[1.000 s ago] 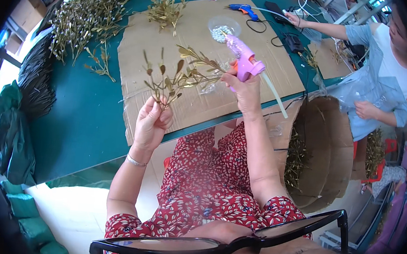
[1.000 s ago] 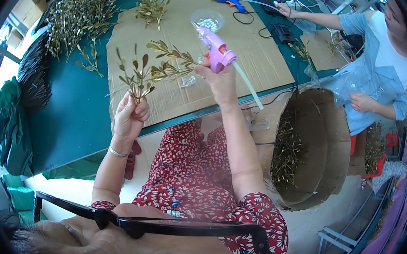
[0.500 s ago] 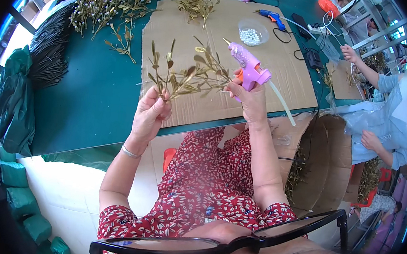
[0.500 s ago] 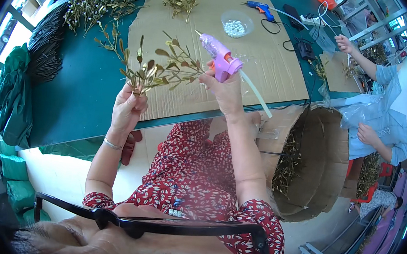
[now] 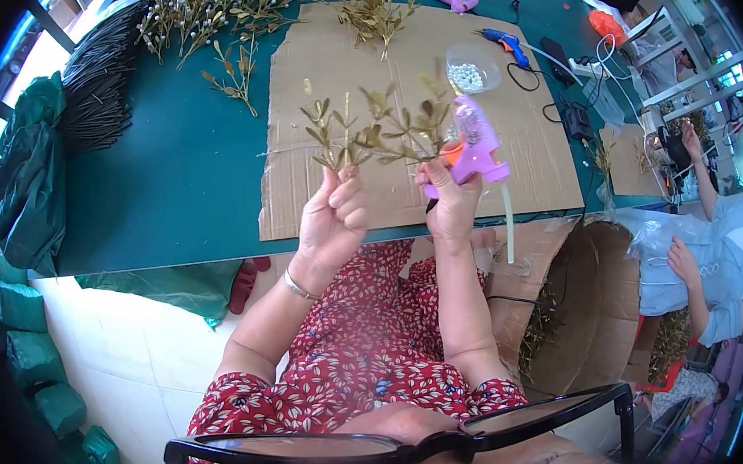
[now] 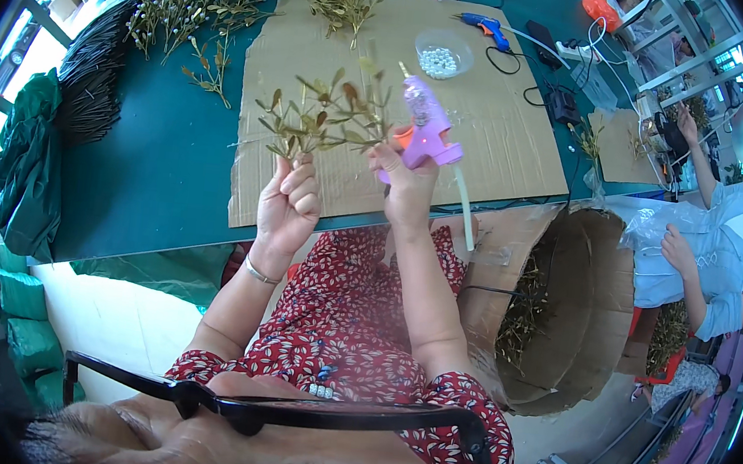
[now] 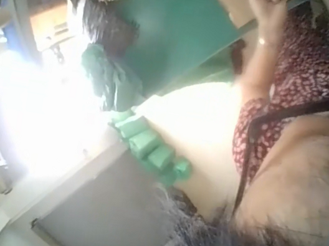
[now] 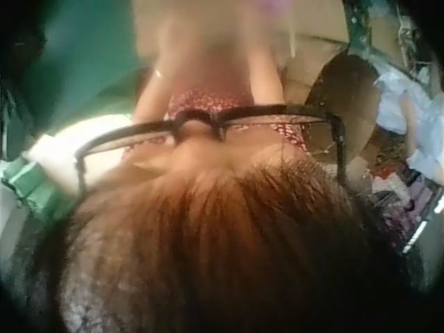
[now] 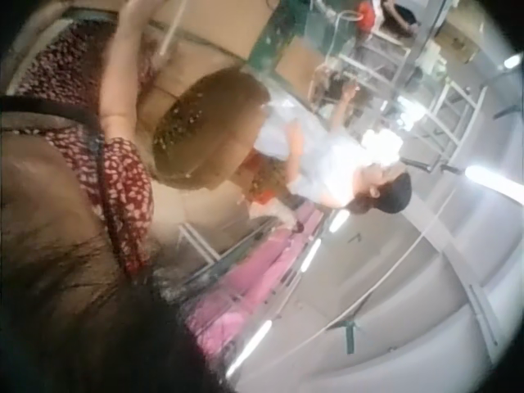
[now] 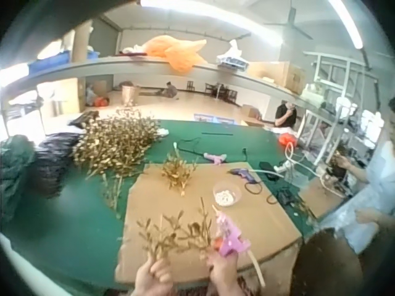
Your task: The person prepares a glue gun with a glue stick and plugs it into a power strip, then applies glue to attach pearl beads onto artificial plant branches by hand.
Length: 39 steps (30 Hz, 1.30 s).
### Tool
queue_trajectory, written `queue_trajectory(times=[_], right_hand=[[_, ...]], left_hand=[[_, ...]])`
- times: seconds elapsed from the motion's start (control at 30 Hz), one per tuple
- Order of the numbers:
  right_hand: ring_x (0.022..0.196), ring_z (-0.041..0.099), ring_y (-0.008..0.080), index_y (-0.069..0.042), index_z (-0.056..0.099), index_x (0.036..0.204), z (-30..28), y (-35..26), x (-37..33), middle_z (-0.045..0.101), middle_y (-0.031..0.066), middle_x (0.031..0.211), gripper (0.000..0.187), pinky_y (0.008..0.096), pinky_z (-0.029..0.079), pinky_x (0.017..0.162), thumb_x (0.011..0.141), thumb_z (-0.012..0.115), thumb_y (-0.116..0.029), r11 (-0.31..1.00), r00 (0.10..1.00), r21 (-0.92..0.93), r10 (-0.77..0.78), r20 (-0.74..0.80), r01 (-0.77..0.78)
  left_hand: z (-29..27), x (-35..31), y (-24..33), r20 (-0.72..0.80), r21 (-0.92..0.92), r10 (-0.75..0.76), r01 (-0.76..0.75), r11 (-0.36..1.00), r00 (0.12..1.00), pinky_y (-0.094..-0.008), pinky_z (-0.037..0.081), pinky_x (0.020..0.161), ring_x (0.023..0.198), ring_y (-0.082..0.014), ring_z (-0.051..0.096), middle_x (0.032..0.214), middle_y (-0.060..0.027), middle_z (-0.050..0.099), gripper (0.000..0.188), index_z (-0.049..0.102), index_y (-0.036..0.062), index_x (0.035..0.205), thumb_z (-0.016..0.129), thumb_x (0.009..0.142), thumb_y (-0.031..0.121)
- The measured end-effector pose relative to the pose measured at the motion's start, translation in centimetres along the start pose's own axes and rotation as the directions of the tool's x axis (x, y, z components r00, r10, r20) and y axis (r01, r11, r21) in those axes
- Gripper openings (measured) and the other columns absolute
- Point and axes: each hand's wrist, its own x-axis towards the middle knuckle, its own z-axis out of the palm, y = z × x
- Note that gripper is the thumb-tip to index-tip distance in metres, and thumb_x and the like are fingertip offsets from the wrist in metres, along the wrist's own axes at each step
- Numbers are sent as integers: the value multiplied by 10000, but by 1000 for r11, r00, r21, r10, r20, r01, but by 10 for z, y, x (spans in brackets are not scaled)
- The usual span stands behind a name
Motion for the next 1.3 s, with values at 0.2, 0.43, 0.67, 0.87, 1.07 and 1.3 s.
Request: queue_trajectory(times=[0.2, 0.43, 0.67, 0.87, 1.07, 1.3], right_hand=[[621, 566, 126, -30, 506, 1029, -37, -20, 38, 586, 46, 746, 293, 255, 460, 595, 799, 686, -52, 986, 996, -159, -66, -55, 56], [766, 611, 155, 6, 538, 1028, -7, 44, 116, 625, 87, 867, 291, 289, 481, 716, 797, 681, -99, 864, 1000, -502, -28, 7, 28], [648, 581, 107, -12, 488, 1100, -27, 8, 76, 608, 79, 811, 301, 234, 467, 558, 869, 636, -137, 916, 994, -389, -106, 9, 101], [538, 560, 139, 4, 461, 1094, -64, -69, -3, 610, 109, 741, 313, 240, 447, 477, 885, 609, -176, 988, 994, -149, 57, 96, -42], [510, 540, 125, -15, 475, 1089, -90, -76, -69, 616, 114, 758, 309, 226, 419, 443, 884, 616, -198, 979, 976, -22, 202, 79, -201], [520, 536, 102, -25, 489, 1084, -91, -59, -92, 625, 112, 839, 277, 208, 412, 466, 892, 603, -188, 956, 957, -106, 282, 73, -274]], left_hand=[[26, -42, 57, 24, 589, 348, -295, 753, 937, -210, 196, 454, 514, -48, 229, 644, 45, 309, 226, 490, 59, 1044, 422, 987, 266], [30, -56, 50, -1, 854, 488, -253, 454, 873, -196, 243, 487, 540, -59, 279, 672, 18, 350, 227, 482, 77, 1167, 393, 999, 201], [-6, -55, 37, -64, 804, 337, -152, 575, 939, -251, 366, 602, 645, -112, 427, 783, -55, 525, 229, 492, 81, 1183, 410, 982, 155], [7, -9, 12, -111, 840, 224, -29, 542, 968, -258, 374, 640, 649, -134, 437, 894, -125, 574, 219, 499, 54, 1140, 395, 959, 119], [-3, 39, -19, -145, 803, -59, 153, 577, 988, -245, 318, 611, 635, -115, 350, 880, -123, 567, 282, 489, 36, 1167, 320, 948, 93], [-38, 44, -28, -124, 814, -77, 146, 562, 989, -220, 349, 638, 679, -94, 398, 902, -72, 568, 250, 492, 61, 1202, 436, 974, 146]])
